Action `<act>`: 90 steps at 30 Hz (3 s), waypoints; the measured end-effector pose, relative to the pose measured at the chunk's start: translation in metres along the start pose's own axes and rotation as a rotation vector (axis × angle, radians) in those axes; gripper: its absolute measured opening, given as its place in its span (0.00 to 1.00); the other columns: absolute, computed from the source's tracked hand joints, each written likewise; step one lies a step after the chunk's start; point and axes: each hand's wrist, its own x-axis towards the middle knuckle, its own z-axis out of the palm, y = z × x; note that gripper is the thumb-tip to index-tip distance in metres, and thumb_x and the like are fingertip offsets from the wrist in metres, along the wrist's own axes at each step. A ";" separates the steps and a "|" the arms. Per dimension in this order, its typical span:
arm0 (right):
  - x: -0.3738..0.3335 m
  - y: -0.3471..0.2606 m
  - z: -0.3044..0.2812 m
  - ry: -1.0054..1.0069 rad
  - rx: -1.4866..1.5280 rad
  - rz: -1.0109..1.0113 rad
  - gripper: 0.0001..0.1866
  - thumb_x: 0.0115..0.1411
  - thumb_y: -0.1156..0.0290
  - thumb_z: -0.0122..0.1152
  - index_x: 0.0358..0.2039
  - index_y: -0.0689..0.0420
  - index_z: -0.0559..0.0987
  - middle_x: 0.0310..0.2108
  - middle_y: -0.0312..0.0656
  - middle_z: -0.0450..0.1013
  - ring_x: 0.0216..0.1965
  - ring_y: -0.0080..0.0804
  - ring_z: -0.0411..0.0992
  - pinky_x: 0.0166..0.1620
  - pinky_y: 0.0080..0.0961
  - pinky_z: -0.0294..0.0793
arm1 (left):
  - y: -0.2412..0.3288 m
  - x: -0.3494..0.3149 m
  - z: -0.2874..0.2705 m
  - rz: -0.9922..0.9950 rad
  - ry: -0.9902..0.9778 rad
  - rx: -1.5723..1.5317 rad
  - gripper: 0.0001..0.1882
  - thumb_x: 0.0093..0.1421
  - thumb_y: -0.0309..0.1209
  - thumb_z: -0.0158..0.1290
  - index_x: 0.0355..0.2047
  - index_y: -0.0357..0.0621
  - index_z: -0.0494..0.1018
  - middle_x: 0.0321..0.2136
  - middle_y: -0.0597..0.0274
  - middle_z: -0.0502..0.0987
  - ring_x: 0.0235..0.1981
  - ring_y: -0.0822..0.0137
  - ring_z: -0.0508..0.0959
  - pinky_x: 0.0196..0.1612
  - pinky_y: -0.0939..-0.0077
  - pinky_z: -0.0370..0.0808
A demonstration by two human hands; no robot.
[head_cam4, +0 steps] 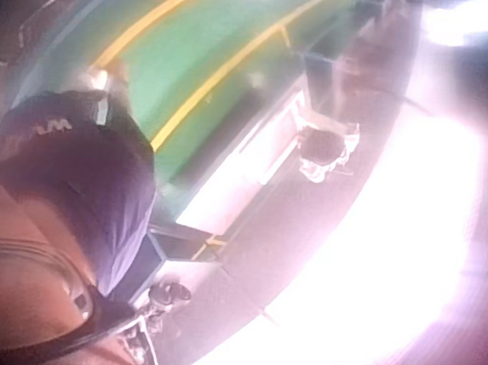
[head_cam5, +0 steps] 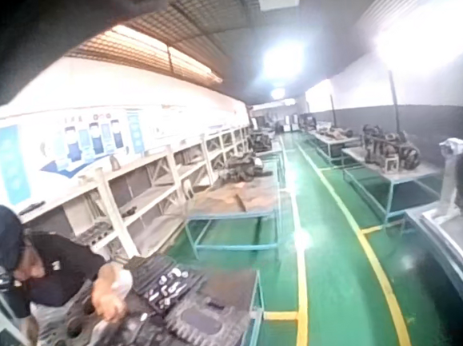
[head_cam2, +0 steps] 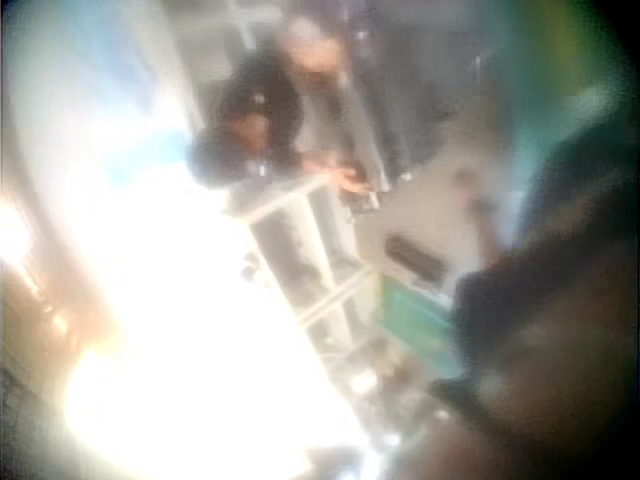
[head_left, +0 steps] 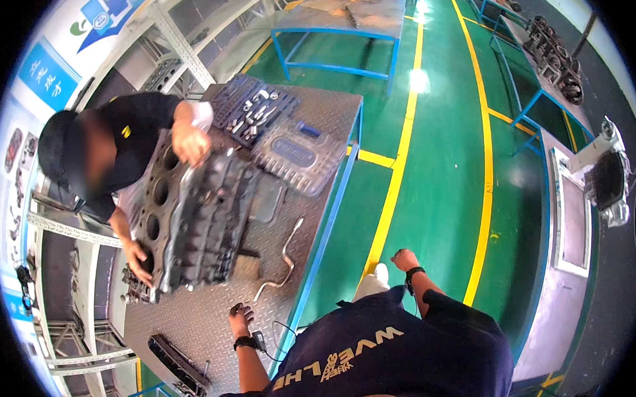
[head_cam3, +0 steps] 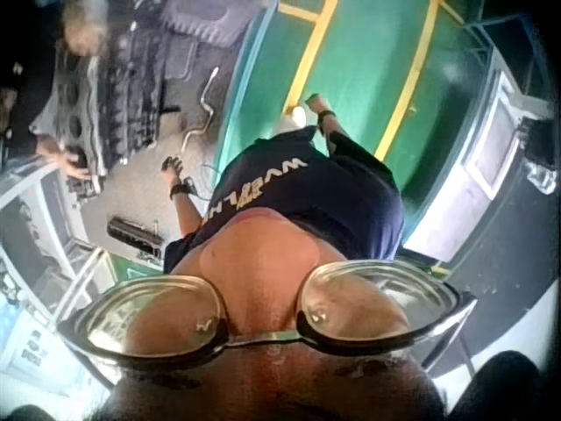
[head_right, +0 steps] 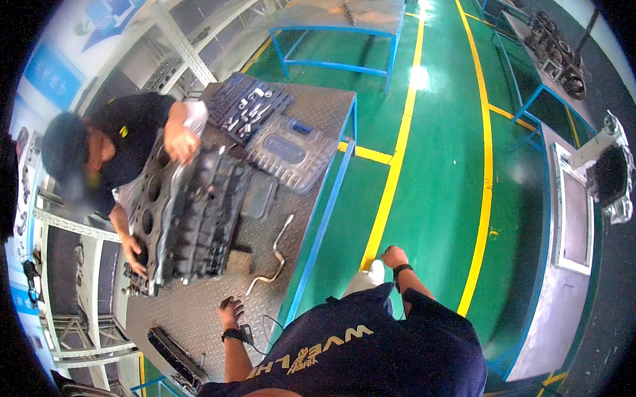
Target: The person uses a ratchet on an engine part, lifts off a large metal casing, and turns over the engine block to remove internal components including a camshaft.
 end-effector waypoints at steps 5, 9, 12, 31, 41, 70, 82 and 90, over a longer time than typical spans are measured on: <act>0.064 0.060 -0.083 0.036 0.141 0.076 0.22 0.54 0.53 0.63 0.39 0.59 0.83 0.46 0.56 0.77 0.48 0.55 0.75 0.52 0.44 0.75 | 0.074 -0.026 0.135 -0.126 -0.128 0.153 0.16 0.62 0.31 0.51 0.50 0.43 0.70 0.35 0.55 0.81 0.29 0.61 0.82 0.28 0.69 0.79; 0.113 0.086 -0.151 0.145 0.166 0.037 0.20 0.52 0.54 0.65 0.36 0.58 0.84 0.42 0.53 0.79 0.47 0.53 0.76 0.51 0.42 0.76 | 0.202 -0.009 0.250 0.119 -0.236 -0.015 0.16 0.62 0.37 0.53 0.46 0.42 0.72 0.36 0.55 0.81 0.33 0.62 0.82 0.33 0.68 0.79; 0.170 0.110 -0.183 0.077 0.088 0.053 0.19 0.53 0.55 0.64 0.37 0.58 0.84 0.42 0.53 0.79 0.48 0.52 0.76 0.50 0.41 0.76 | 0.298 0.009 0.353 0.291 -0.346 -0.040 0.19 0.64 0.41 0.54 0.48 0.40 0.72 0.38 0.54 0.81 0.35 0.62 0.82 0.35 0.69 0.78; 0.726 -0.053 -0.619 0.303 0.095 -0.022 0.28 0.54 0.49 0.65 0.43 0.63 0.81 0.43 0.60 0.77 0.48 0.55 0.75 0.51 0.43 0.75 | 0.657 0.152 0.833 0.463 -0.514 -0.138 0.23 0.66 0.41 0.54 0.54 0.37 0.72 0.39 0.57 0.81 0.40 0.66 0.81 0.42 0.73 0.75; 1.264 -0.424 -0.688 0.097 -0.727 -0.505 0.23 0.56 0.40 0.60 0.27 0.49 0.82 0.24 0.36 0.75 0.26 0.31 0.75 0.28 0.37 0.75 | 0.566 0.109 0.901 -0.157 0.821 0.665 0.15 0.59 0.31 0.54 0.46 0.39 0.75 0.35 0.40 0.80 0.38 0.47 0.82 0.41 0.58 0.77; 1.356 -0.434 -0.791 -0.715 0.711 0.071 0.22 0.65 0.48 0.46 0.30 0.56 0.71 0.20 0.41 0.67 0.15 0.38 0.63 0.17 0.34 0.64 | 0.484 -0.126 1.169 -0.699 1.028 0.039 0.22 0.50 0.29 0.57 0.48 0.45 0.77 0.32 0.48 0.83 0.37 0.54 0.83 0.44 0.64 0.78; 1.184 -0.254 -0.824 -0.514 0.399 0.042 0.19 0.61 0.48 0.49 0.23 0.49 0.67 0.18 0.38 0.65 0.18 0.37 0.65 0.24 0.36 0.67 | 0.242 -0.216 1.259 -0.840 1.075 -0.374 0.17 0.51 0.34 0.55 0.41 0.47 0.82 0.36 0.46 0.82 0.41 0.51 0.82 0.48 0.63 0.78; 1.029 -0.131 -0.800 -0.488 0.395 0.063 0.17 0.61 0.53 0.50 0.21 0.48 0.65 0.16 0.37 0.63 0.17 0.36 0.62 0.24 0.35 0.65 | 0.124 -0.308 1.291 -0.878 1.114 -0.805 0.16 0.58 0.28 0.45 0.42 0.38 0.79 0.27 0.55 0.83 0.22 0.61 0.82 0.25 0.67 0.78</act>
